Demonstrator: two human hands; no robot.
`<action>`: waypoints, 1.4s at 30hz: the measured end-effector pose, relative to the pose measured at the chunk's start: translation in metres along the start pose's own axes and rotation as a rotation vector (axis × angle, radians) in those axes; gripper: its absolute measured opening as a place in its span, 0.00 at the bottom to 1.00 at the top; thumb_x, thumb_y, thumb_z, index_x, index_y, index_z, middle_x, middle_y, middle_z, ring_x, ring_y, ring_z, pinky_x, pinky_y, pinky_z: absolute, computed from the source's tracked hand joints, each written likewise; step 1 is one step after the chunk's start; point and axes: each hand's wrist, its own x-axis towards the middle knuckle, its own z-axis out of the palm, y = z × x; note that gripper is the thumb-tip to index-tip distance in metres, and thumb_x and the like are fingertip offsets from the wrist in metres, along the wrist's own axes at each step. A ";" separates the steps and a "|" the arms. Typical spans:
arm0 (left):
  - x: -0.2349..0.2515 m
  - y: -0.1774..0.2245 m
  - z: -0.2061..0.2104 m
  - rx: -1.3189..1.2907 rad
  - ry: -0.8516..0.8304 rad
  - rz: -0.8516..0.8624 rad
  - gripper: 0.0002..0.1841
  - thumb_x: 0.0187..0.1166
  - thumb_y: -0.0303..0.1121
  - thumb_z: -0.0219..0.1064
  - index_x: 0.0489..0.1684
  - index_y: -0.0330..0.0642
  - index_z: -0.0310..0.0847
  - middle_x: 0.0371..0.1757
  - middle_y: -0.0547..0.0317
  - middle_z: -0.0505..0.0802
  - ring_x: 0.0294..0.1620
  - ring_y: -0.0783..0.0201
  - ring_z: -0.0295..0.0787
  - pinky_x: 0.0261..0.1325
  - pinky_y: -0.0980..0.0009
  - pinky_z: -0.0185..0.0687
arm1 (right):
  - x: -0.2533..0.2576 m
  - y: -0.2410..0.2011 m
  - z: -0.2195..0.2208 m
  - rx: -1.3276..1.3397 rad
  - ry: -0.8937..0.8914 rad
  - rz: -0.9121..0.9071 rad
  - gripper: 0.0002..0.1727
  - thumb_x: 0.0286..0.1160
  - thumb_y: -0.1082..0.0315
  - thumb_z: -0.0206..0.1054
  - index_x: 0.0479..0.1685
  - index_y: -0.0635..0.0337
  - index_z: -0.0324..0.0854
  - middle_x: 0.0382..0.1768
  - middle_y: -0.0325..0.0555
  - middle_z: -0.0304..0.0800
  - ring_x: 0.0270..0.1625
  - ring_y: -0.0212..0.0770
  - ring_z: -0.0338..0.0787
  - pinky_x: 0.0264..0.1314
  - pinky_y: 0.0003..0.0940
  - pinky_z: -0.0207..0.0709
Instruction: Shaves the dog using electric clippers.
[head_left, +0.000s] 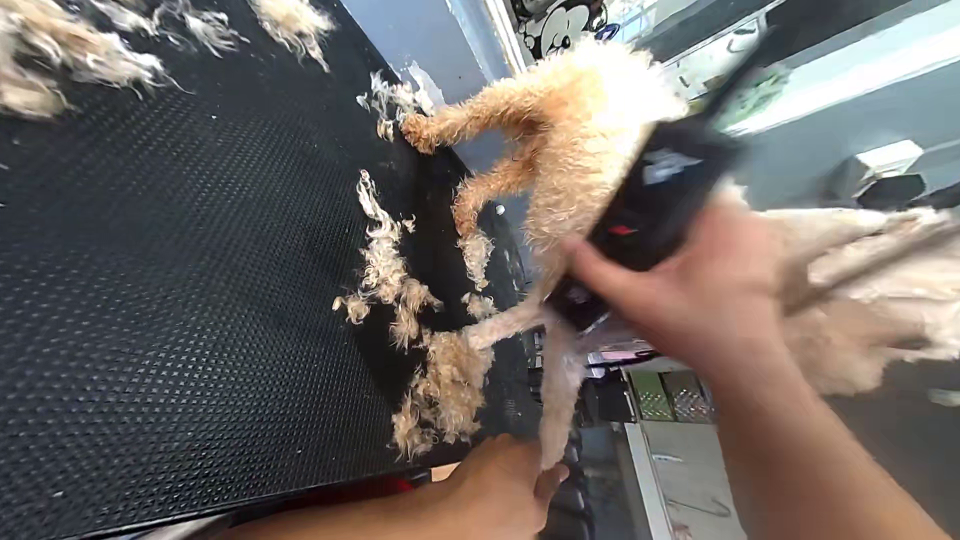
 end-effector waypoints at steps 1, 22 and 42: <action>0.001 -0.001 0.000 -0.012 0.005 0.003 0.26 0.93 0.52 0.49 0.47 0.35 0.82 0.34 0.45 0.88 0.39 0.47 0.90 0.46 0.46 0.85 | 0.000 0.005 -0.010 0.004 0.102 -0.054 0.37 0.61 0.37 0.78 0.60 0.55 0.78 0.41 0.39 0.91 0.42 0.32 0.92 0.42 0.42 0.87; 0.016 -0.013 -0.004 0.015 0.034 -0.036 0.29 0.92 0.56 0.48 0.43 0.36 0.82 0.32 0.47 0.86 0.37 0.48 0.88 0.44 0.46 0.85 | 0.029 0.059 -0.058 0.799 0.132 -0.237 0.27 0.74 0.60 0.77 0.68 0.53 0.70 0.54 0.35 0.88 0.55 0.39 0.94 0.60 0.42 0.94; 0.020 -0.018 -0.002 0.042 0.003 0.073 0.27 0.93 0.52 0.50 0.45 0.34 0.84 0.34 0.45 0.89 0.39 0.48 0.91 0.46 0.46 0.86 | -0.010 0.068 -0.022 0.226 0.291 -0.053 0.37 0.66 0.46 0.80 0.69 0.62 0.78 0.59 0.45 0.89 0.61 0.35 0.90 0.68 0.42 0.86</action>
